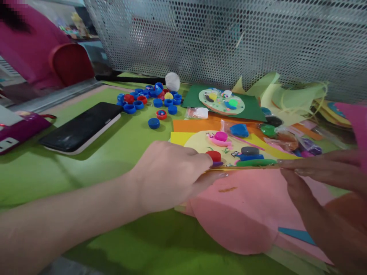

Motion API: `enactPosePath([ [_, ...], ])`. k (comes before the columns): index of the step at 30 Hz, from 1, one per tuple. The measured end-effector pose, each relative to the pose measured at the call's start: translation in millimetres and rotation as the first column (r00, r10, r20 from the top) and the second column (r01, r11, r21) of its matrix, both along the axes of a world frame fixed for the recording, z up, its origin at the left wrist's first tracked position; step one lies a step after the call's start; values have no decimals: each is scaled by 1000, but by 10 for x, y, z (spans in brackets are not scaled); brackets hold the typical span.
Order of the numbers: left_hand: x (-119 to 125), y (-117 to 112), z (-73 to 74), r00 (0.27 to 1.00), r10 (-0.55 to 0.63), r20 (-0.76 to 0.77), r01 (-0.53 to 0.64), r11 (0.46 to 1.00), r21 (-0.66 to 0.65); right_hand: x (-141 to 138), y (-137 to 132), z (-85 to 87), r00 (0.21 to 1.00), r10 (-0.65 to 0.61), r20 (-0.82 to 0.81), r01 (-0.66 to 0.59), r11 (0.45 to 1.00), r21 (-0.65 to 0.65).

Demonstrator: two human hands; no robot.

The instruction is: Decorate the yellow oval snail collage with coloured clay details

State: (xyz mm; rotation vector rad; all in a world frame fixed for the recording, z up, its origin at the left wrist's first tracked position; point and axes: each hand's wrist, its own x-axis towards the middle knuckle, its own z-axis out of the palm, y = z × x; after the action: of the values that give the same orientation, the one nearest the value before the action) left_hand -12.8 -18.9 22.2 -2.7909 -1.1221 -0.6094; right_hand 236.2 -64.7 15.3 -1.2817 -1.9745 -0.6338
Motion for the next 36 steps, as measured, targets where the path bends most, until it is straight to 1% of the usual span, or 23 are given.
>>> enactPosePath([
  [2, -2, 5, -6, 1000, 3, -2, -3, 1000, -8, -100, -8, 50, 999, -4, -53, 1, 998, -56],
  [5, -7, 9, -17, 1000, 8, -4, -8, 1000, 7, -250, -34, 123, 995, 15, -101, -22, 998, -64],
  [7, -11, 9, -22, 1000, 6, 5, -7, 1000, 23, -285, -46, 134, 992, 38, -119, -43, 998, -40],
  [10, -12, 6, -20, 1000, 2, 16, -2, 1000, 29, -240, -53, 105, 996, 1, -92, -5, 999, -37],
  [12, -12, 4, -13, 1000, 5, 18, -6, 1000, 19, -195, -60, 92, 997, -23, -74, 18, 997, -71],
  [14, -11, 2, -8, 1000, 5, 11, -6, 1000, 13, -175, -68, 98, 997, -18, -69, 11, 995, -98],
  [20, -13, -2, -16, 1000, 0, -3, 0, 1000, 28, -244, -48, 125, 999, 35, -40, -38, 998, -59],
  [27, -4, 4, -19, 1000, -6, -26, 6, 1000, 21, -241, -10, 91, 999, -5, -35, 2, 995, -102],
  [30, 0, 2, -18, 1000, -17, -21, 17, 1000, 26, -266, -13, 91, 997, -35, -62, 27, 993, -114],
  [33, -2, -5, -17, 1000, -21, -21, 22, 999, 27, -291, 5, 97, 998, 7, -60, -14, 994, -111],
  [36, -4, -9, -16, 999, -19, -32, 20, 999, 38, -286, 26, 97, 999, 51, -5, -51, 994, -98],
])
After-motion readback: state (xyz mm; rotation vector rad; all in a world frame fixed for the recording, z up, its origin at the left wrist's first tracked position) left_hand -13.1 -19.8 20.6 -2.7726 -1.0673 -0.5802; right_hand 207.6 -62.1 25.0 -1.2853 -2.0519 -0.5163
